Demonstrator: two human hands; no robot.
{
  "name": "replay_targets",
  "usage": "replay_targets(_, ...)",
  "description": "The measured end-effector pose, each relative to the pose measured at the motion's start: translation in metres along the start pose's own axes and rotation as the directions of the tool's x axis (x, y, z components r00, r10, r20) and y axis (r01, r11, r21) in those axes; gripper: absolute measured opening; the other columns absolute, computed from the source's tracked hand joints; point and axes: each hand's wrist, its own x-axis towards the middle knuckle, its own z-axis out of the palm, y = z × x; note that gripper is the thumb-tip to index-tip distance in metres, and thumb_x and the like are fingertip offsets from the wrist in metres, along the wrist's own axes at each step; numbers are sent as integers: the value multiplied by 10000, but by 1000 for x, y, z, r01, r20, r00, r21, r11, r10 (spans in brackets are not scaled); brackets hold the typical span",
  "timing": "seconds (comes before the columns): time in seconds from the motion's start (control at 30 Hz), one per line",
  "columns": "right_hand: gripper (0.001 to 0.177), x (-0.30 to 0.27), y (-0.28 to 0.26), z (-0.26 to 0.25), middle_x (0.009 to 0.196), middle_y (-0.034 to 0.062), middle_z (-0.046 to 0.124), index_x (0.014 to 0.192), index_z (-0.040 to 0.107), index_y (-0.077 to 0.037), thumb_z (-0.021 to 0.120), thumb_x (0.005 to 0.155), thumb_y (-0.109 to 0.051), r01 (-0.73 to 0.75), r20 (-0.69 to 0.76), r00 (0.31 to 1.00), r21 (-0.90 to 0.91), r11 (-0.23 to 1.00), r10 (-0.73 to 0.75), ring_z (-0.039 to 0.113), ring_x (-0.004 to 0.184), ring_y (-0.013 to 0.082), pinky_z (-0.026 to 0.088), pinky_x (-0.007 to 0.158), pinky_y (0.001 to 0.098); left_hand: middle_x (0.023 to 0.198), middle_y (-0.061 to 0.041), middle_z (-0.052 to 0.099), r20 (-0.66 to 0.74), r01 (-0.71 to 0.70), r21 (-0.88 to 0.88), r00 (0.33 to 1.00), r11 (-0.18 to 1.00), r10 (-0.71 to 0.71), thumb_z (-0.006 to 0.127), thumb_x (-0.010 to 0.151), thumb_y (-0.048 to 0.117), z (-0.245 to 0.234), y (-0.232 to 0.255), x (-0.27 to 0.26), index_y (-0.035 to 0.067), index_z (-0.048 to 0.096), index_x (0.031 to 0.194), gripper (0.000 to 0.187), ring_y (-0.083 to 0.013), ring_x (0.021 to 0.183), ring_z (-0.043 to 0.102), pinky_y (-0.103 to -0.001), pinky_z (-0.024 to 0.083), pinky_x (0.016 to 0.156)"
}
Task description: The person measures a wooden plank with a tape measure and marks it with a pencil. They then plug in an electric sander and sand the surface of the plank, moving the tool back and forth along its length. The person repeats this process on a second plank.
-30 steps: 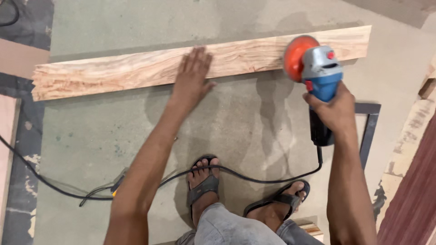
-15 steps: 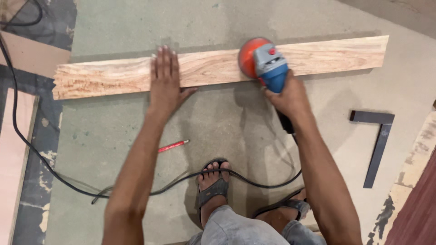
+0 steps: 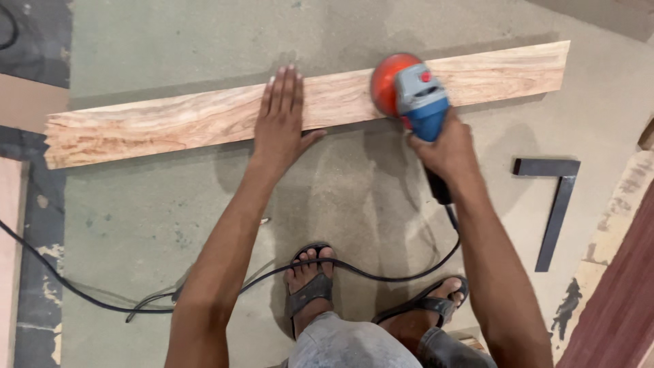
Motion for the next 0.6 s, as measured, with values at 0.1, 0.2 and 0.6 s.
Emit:
replay_targets(0.1,723,10,44,-16,1017,278,722,1270,576,88,882,728,-278,-17,-71,997,23,1000,19,736,940,382,575,806,449,1599,-227,293,16,-4,-19,1000,1000,4,744,752,740,4,17,18,-54,207,1583,1268,-365,1524,217,-484,135,1286)
replay_targets(0.2,669,17,77,-36,1046,251,734,1256,611,77,874,768,-297,-78,-84,993,39,996,81,750,954,351,584,830,436,1530,-217,374,-57,-31,-41,998,999,29,797,714,746,7,17,22,-31,266,1561,1266,-387,1470,306,-494,183,1274)
replay_targets(0.6,743,-34,-26,18,963,340,710,1310,554,84,841,718,-260,49,102,994,-40,998,-45,717,921,465,579,806,495,1476,-213,460,-170,-99,-87,982,991,84,893,656,643,-4,-29,-15,-35,389,1507,1200,-401,1419,396,-521,263,1244)
